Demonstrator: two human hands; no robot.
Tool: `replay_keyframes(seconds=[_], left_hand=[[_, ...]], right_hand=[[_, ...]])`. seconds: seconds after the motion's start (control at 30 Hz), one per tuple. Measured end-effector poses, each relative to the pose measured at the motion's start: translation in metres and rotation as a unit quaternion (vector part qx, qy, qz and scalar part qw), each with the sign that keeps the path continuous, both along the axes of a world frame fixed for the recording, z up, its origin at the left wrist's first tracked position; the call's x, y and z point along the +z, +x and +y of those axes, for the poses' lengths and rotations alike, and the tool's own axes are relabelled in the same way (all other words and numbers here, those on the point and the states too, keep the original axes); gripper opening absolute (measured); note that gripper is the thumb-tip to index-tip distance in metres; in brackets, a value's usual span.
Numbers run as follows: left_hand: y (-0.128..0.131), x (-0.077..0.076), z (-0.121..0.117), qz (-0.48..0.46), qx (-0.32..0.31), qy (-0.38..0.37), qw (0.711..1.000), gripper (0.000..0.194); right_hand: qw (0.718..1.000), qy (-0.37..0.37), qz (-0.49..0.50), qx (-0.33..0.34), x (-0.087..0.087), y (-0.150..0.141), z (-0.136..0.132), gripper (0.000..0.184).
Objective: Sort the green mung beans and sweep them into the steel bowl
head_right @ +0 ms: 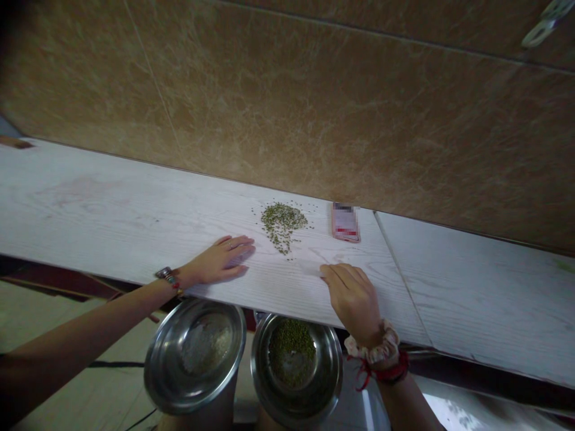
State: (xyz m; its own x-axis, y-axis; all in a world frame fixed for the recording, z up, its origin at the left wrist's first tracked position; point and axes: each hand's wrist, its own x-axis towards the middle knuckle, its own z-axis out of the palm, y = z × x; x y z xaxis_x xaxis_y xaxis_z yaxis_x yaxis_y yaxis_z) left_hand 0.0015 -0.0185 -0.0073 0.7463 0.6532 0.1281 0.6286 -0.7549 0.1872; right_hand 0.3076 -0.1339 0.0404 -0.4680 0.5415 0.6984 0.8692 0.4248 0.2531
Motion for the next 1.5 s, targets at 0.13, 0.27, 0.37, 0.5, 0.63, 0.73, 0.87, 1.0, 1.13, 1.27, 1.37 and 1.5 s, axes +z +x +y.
replay_keyframes(seconds=[0.13, 0.27, 0.37, 0.5, 0.63, 0.73, 0.87, 1.0, 1.13, 1.27, 1.37, 1.5], left_hand=[[0.0, 0.001, 0.0, -0.004, -0.004, 0.006, 1.0, 0.043], [0.0, 0.002, 0.0, 0.002, -0.002, 0.004, 1.0, 0.044], [0.0, 0.002, 0.0, 0.002, -0.001, 0.002, 1.0, 0.045], [0.0, 0.001, 0.0, -0.001, -0.001, 0.005, 1.0, 0.044], [0.001, 0.002, 0.0, 0.003, 0.001, -0.002, 1.0, 0.044], [0.001, 0.003, 0.0, 0.003, -0.001, -0.003, 1.0, 0.044], [0.001, 0.002, 0.001, 0.002, -0.004, 0.001, 1.0, 0.044], [0.001, 0.003, 0.0, 0.002, 0.002, -0.005, 1.0, 0.046], [0.0, 0.003, 0.0, -0.002, -0.001, -0.005, 1.0, 0.045], [-0.001, 0.0, 0.002, -0.007, -0.01, 0.004, 1.0, 0.043], [-0.001, 0.0, 0.002, -0.006, -0.008, 0.001, 1.0, 0.044], [0.0, 0.001, 0.001, -0.006, -0.005, -0.001, 1.0, 0.044]], right_hand=[[1.0, -0.002, -0.003, -0.004, 0.0, -0.002, 0.001, 0.022], [0.999, -0.023, -0.008, 0.031, 0.0, -0.005, -0.001, 0.024], [0.999, -0.025, 0.012, 0.039, 0.001, -0.007, -0.002, 0.022], [0.999, -0.019, 0.028, 0.039, 0.0, -0.007, 0.001, 0.02], [0.996, -0.048, 0.025, 0.077, 0.002, -0.009, -0.001, 0.024], [0.993, -0.063, 0.03, 0.097, 0.006, -0.011, -0.005, 0.023], [0.992, -0.055, 0.044, 0.103, 0.009, -0.016, -0.005, 0.018], [0.992, -0.054, 0.05, 0.104, 0.007, -0.023, 0.002, 0.021], [0.989, -0.076, 0.054, 0.117, 0.004, -0.02, 0.005, 0.024], [0.986, -0.094, 0.052, 0.127, 0.004, -0.009, 0.0, 0.025], [0.989, -0.086, 0.05, 0.113, 0.008, -0.002, -0.004, 0.025], [0.998, -0.045, 0.037, 0.032, 0.01, 0.005, -0.007, 0.021]])
